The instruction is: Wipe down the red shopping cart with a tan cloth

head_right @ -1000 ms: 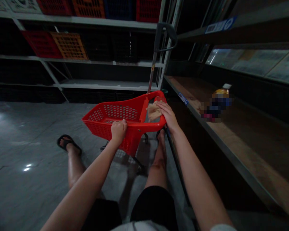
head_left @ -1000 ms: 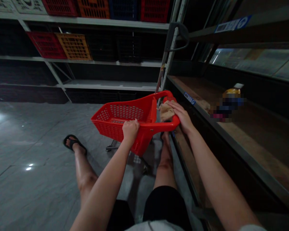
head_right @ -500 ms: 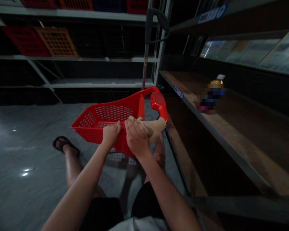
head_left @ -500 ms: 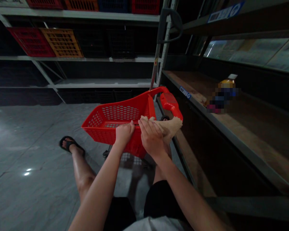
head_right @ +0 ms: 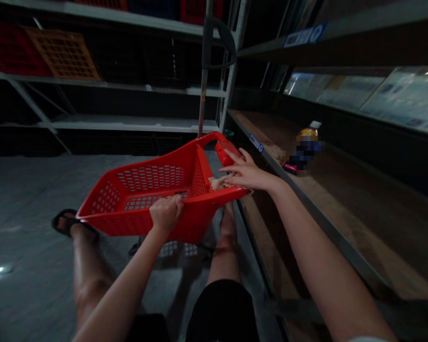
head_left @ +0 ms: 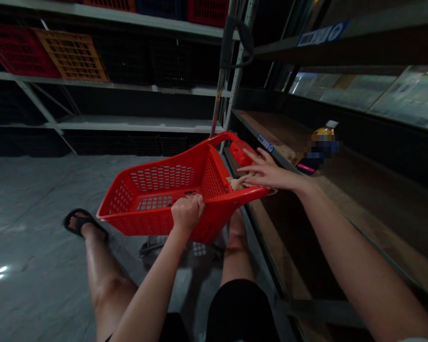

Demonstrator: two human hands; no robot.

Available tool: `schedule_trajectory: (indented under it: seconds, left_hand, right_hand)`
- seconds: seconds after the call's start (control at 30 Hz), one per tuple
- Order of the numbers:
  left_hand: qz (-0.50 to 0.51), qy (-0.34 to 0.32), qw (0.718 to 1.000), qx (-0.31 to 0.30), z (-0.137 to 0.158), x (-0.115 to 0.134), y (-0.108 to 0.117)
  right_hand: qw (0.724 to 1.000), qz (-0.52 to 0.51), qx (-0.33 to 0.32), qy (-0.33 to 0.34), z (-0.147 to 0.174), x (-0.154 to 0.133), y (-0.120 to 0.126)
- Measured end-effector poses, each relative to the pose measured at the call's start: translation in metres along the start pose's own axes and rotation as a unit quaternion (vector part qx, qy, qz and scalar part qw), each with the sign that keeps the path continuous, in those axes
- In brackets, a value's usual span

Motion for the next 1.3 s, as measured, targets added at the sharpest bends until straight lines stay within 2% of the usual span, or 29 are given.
schedule_trajectory:
  seconds: [0.07, 0.13, 0.23, 0.33, 0.37, 0.4, 0.5, 0.57, 0.67, 0.77, 0.83, 0.9, 1.0, 1.2, 1.3]
  left_hand:
    - [-0.013, -0.003, 1.000, 0.008, 0.001, 0.001, 0.000]
    - [-0.023, 0.005, 1.000, 0.008, 0.003, -0.001, 0.000]
    - [-0.030, 0.028, 0.999, -0.014, 0.006, -0.005, -0.001]
    - [-0.042, 0.045, 0.997, -0.052, 0.007, -0.007, 0.000]
    - [-0.047, 0.047, 0.996, -0.063, 0.007, -0.007, 0.001]
    - [-0.049, 0.044, 0.995, -0.073, 0.007, -0.006, 0.003]
    - [-0.047, 0.011, 0.995, -0.084, 0.008, -0.003, 0.008]
    - [-0.041, -0.017, 0.996, -0.072, 0.009, -0.001, 0.011]
    - [-0.028, -0.044, 0.998, -0.033, 0.013, 0.001, 0.014]
    - [-0.010, -0.057, 0.998, 0.008, 0.016, 0.006, 0.018]
    - [-0.003, -0.058, 0.998, 0.031, 0.016, 0.009, 0.023]
    - [-0.001, -0.057, 0.997, 0.049, 0.016, 0.012, 0.028]
    - [-0.001, -0.062, 0.996, 0.056, 0.014, 0.015, 0.034]
    - [0.011, -0.050, 0.999, 0.012, 0.017, 0.016, 0.032]
    - [0.018, -0.011, 0.999, -0.033, 0.025, 0.015, 0.023]
  right_hand:
    - [1.000, -0.014, -0.004, 0.017, 0.004, -0.002, -0.001]
    - [0.999, -0.019, 0.041, 0.020, 0.020, -0.020, -0.008]
    - [0.982, 0.006, 0.185, -0.022, 0.048, -0.072, -0.031]
    - [0.957, 0.046, 0.278, -0.068, 0.053, -0.136, -0.068]
    - [0.954, 0.056, 0.286, -0.072, 0.046, -0.155, -0.079]
    - [0.961, 0.060, 0.264, -0.064, 0.036, -0.171, -0.089]
    - [0.984, 0.066, 0.154, -0.054, 0.010, -0.195, -0.100]
    - [0.992, 0.071, 0.093, -0.046, 0.012, -0.190, -0.091]
    - [0.998, 0.057, 0.036, -0.004, 0.036, -0.167, -0.065]
    - [0.998, -0.004, -0.041, 0.038, 0.054, -0.137, -0.036]
    - [0.992, -0.052, -0.094, 0.065, 0.051, -0.123, -0.018]
    - [0.984, -0.078, -0.128, 0.093, 0.034, -0.113, -0.005]
    - [0.988, -0.021, -0.123, 0.095, -0.005, -0.097, 0.002]
    - [0.994, 0.089, -0.066, 0.018, -0.095, -0.054, -0.020]
    - [0.986, 0.149, -0.053, -0.047, -0.137, -0.044, -0.024]
Point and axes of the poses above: each hand's wrist, its own z-axis away from the middle knuckle, its own y-axis out of the back of the hand, x = y × z, the point moved 4 cm from there along -z, towards the middle knuckle, and after that the axes turned 4 degrees about -x, right-handed, at the moved point
